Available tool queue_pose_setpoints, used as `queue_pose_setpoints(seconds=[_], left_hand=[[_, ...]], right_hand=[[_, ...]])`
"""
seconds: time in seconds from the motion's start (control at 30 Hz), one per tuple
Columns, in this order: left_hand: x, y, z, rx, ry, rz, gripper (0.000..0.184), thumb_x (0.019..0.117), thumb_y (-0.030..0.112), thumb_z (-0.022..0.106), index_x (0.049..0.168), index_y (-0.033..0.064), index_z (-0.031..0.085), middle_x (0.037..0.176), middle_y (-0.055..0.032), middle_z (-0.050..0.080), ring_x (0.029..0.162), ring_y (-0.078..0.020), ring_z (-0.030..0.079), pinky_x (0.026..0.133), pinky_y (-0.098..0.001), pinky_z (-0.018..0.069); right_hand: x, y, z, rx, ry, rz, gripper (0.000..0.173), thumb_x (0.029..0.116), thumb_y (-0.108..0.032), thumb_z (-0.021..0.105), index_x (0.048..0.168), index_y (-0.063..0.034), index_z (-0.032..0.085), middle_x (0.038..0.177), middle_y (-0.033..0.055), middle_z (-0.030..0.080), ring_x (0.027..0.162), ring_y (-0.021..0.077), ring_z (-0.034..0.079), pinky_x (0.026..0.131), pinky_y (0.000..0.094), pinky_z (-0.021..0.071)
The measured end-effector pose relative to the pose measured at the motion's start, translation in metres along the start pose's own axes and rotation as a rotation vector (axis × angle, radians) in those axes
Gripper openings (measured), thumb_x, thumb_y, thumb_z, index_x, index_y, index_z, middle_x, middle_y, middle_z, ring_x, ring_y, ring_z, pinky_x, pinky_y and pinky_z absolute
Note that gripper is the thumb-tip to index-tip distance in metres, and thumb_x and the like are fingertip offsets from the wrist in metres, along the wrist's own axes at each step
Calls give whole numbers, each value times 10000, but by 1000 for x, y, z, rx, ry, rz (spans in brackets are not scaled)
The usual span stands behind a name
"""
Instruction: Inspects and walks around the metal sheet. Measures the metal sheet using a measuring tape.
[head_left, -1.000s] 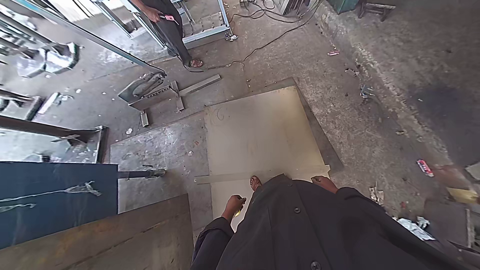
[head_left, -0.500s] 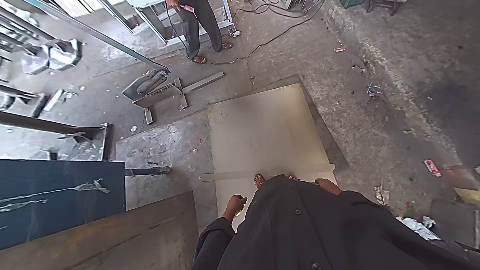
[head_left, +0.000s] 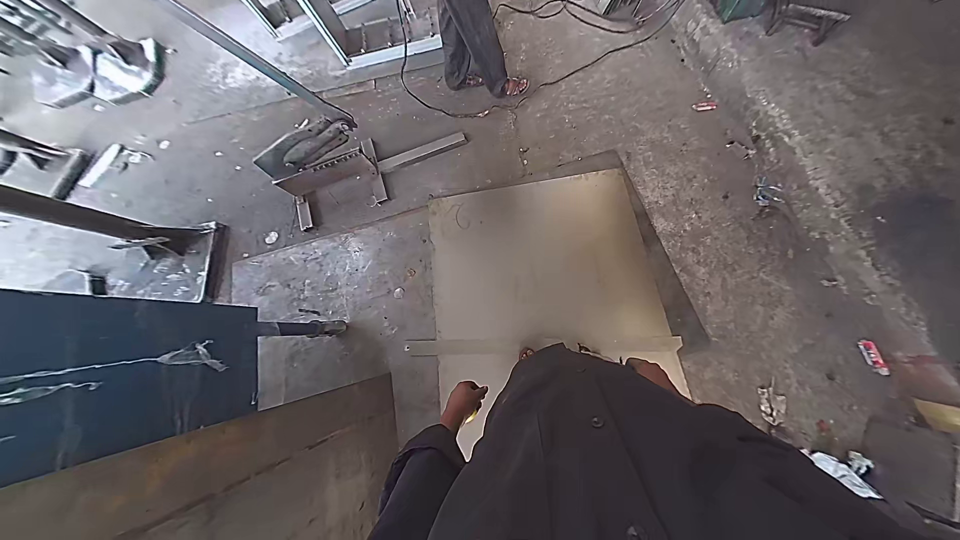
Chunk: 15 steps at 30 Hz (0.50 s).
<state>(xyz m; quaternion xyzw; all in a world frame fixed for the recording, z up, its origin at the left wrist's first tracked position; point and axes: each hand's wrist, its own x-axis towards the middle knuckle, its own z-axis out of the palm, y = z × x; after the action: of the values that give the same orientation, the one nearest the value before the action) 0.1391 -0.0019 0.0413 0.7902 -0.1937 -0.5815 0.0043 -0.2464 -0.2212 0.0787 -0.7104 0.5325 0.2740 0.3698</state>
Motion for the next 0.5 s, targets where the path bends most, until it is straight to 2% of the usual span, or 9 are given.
queue_pose_setpoints(seconds=[0.1,0.2,0.3,0.4,0.5], left_hand=[[2,-13,-21,-3,16,-32,444,1065,381,563,1179,-28,695,1134,-216,716,1088,-337,683,1007,-543,499],[10,-26,-33,-5,1,-58,457,1064,390,565,1190,-30,692,1154,-226,711,1111,-350,677,1019,-551,492],[12,-25,-41,-93,26,-78,438,1067,363,569,1181,-42,689,1126,-231,708,1063,-337,682,993,-530,502],[17,-23,-42,-176,54,-103,419,1069,353,569,1150,-37,700,1077,-210,721,999,-315,694,961,-516,515],[45,-38,-24,-275,67,-168,421,1051,391,584,1110,-3,720,1017,-169,740,938,-287,713,920,-517,546]], right_hand=[[-8,-34,-28,-35,39,-62,359,1083,-352,498,1140,-53,688,1095,218,723,1079,403,692,899,610,515],[-14,-67,-54,-65,5,-109,359,1095,-340,470,1156,-54,678,1088,227,722,1080,416,690,904,612,513],[-7,-93,-76,-82,-33,-151,334,1095,-297,461,1192,-61,675,1080,236,720,1065,425,690,896,620,511],[20,-120,-102,-129,-109,-186,337,1106,-279,434,1217,-60,665,1114,240,714,1090,427,683,910,621,508],[78,-145,-122,-205,-179,-243,319,1096,-263,437,1198,-69,668,1136,223,709,1109,407,678,906,618,515]])
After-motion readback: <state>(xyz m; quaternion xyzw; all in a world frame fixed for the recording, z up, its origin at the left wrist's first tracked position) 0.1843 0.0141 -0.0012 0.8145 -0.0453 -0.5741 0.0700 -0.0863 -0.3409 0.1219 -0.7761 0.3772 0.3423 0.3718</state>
